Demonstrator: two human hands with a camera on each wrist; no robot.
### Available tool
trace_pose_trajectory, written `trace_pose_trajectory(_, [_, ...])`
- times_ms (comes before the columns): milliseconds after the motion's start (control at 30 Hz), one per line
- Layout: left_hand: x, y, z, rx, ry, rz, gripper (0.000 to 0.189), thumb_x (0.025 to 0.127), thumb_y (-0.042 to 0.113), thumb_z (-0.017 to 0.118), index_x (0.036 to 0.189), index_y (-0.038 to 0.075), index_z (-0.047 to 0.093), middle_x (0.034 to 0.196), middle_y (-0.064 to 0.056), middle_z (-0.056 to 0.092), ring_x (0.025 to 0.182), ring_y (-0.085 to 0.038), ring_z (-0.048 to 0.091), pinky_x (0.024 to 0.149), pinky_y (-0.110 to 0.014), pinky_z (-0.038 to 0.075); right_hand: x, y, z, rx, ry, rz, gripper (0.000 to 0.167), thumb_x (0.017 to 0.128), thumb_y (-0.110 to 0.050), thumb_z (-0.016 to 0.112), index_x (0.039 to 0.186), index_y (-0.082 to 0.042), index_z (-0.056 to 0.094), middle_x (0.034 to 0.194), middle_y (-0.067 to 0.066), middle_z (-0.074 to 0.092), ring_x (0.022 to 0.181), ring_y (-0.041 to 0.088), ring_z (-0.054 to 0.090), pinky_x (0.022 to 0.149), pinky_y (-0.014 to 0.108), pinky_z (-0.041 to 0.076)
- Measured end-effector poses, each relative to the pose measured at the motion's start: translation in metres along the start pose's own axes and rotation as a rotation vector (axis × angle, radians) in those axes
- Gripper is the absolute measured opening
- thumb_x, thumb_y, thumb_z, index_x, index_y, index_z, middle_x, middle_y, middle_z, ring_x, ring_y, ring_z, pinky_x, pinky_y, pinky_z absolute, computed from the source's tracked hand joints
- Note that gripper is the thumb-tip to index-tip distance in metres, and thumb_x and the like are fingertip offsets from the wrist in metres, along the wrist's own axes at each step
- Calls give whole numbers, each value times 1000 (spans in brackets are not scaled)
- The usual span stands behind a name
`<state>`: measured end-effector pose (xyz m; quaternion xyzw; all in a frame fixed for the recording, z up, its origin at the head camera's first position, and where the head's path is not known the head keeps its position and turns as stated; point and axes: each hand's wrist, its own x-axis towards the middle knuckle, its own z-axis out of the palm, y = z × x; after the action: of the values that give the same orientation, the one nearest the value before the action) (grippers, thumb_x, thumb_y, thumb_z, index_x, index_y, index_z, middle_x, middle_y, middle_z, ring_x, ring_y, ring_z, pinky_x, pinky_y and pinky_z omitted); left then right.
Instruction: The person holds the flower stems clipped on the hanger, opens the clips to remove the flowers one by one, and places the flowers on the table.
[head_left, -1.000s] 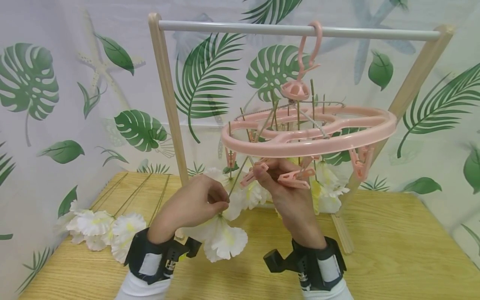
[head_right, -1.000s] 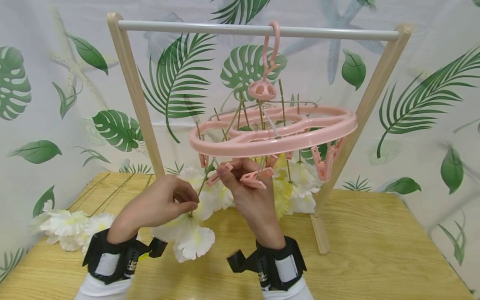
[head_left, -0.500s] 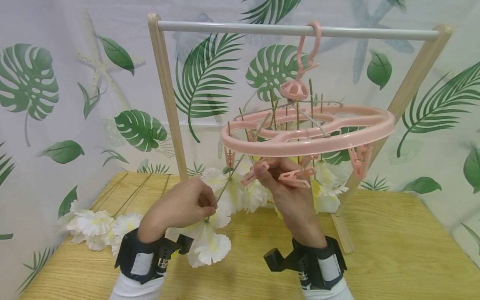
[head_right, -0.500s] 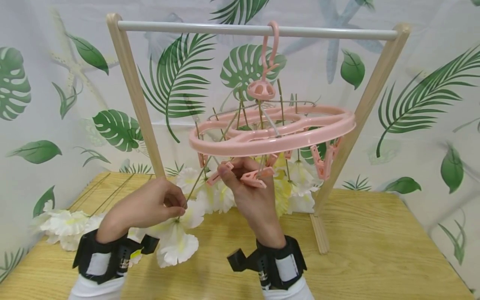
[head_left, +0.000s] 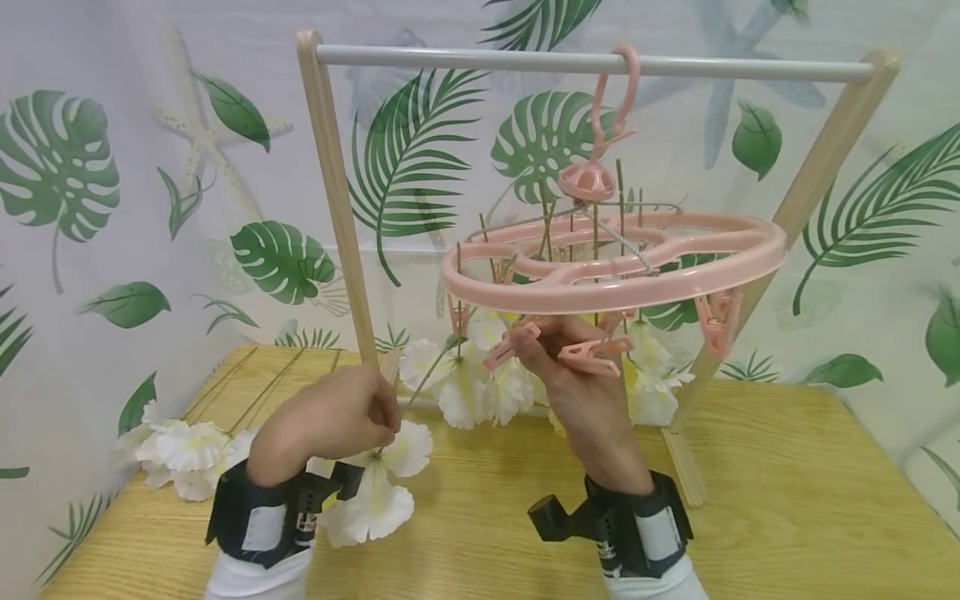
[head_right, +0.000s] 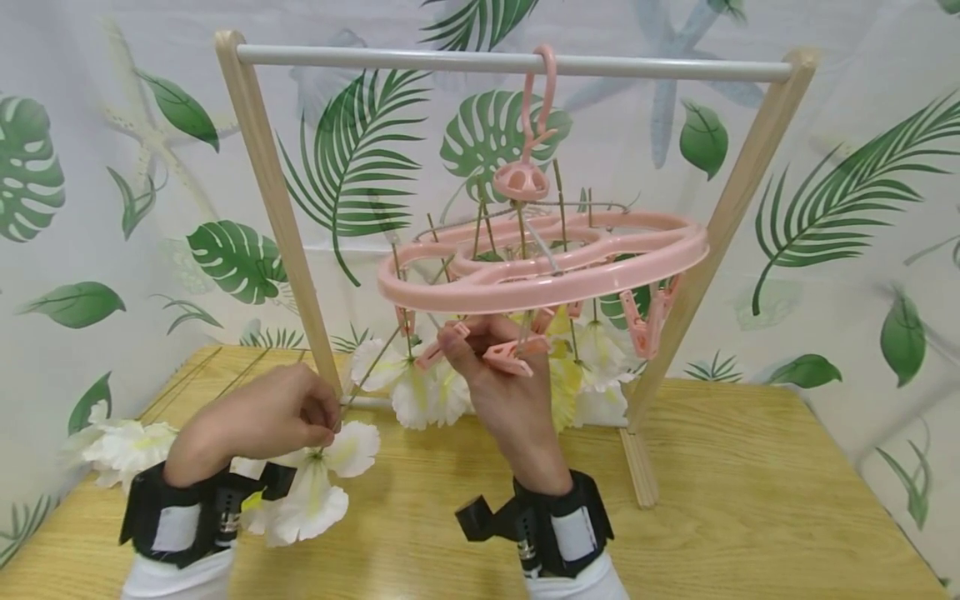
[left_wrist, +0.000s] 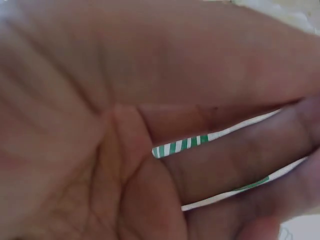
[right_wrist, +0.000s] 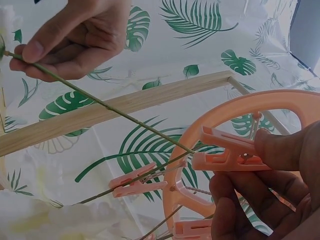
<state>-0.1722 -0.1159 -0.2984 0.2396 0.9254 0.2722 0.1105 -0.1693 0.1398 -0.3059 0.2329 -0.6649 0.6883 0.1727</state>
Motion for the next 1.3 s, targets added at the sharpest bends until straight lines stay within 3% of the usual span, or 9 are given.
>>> trace_pose_trajectory(100, [-1, -3, -1, 17, -4, -34, 13, 79, -1, 76, 76, 11, 73, 75, 3, 65, 71, -15, 57, 63, -32, 49, 0, -1, -1, -13, 11, -15, 16, 99, -3, 63, 100, -15, 73, 87, 4, 74, 89, 22, 69, 83, 34, 50])
trace_pose_trajectory(267, [-2, -8, -2, 35, -2, -96, 13, 74, -2, 78, 75, 11, 75, 77, 2, 65, 69, -17, 56, 57, -31, 47, 1, -1, -3, -27, 48, -9, 7, 98, -2, 64, 98, -3, 71, 86, 2, 74, 87, 21, 68, 81, 32, 50])
trace_pose_trajectory(400, [-4, -11, -3, 41, -19, -124, 14, 73, -2, 78, 71, 12, 75, 72, 3, 65, 64, -15, 54, 55, -29, 45, 1, 0, -4, -16, 46, -12, 8, 98, -2, 64, 102, 1, 71, 85, 4, 75, 88, 23, 70, 90, 36, 50])
trace_pose_trajectory(567, [-5, -14, -3, 46, -30, -133, 15, 72, 0, 79, 67, 13, 75, 66, 6, 63, 61, -13, 51, 53, -27, 42, 2, -2, -6, -14, 64, -9, 14, 98, -3, 65, 103, -12, 75, 86, 6, 75, 87, 24, 70, 94, 39, 50])
trace_pose_trajectory(700, [-5, -16, -4, 64, -40, -152, 13, 71, 3, 82, 68, 14, 76, 69, 7, 64, 63, -13, 51, 54, -28, 42, 2, -4, -8, -54, 82, -7, 12, 98, -6, 67, 105, -8, 76, 87, 6, 75, 91, 24, 68, 90, 37, 50])
trace_pose_trajectory(1000, [-7, -21, -4, 55, -78, -179, 10, 74, 2, 83, 73, 10, 78, 72, 4, 67, 63, -14, 53, 55, -28, 45, 2, -4, -11, -30, 81, -21, 13, 98, -5, 66, 109, 0, 72, 92, 10, 73, 93, 26, 67, 95, 41, 48])
trace_pose_trajectory(1300, [-7, -22, -4, 41, -97, -203, 10, 75, 2, 84, 73, 9, 78, 72, 3, 68, 60, -13, 53, 54, -27, 44, -1, -5, -14, -38, 130, -13, 19, 97, -3, 66, 110, -13, 77, 99, 4, 71, 93, 22, 61, 87, 35, 49])
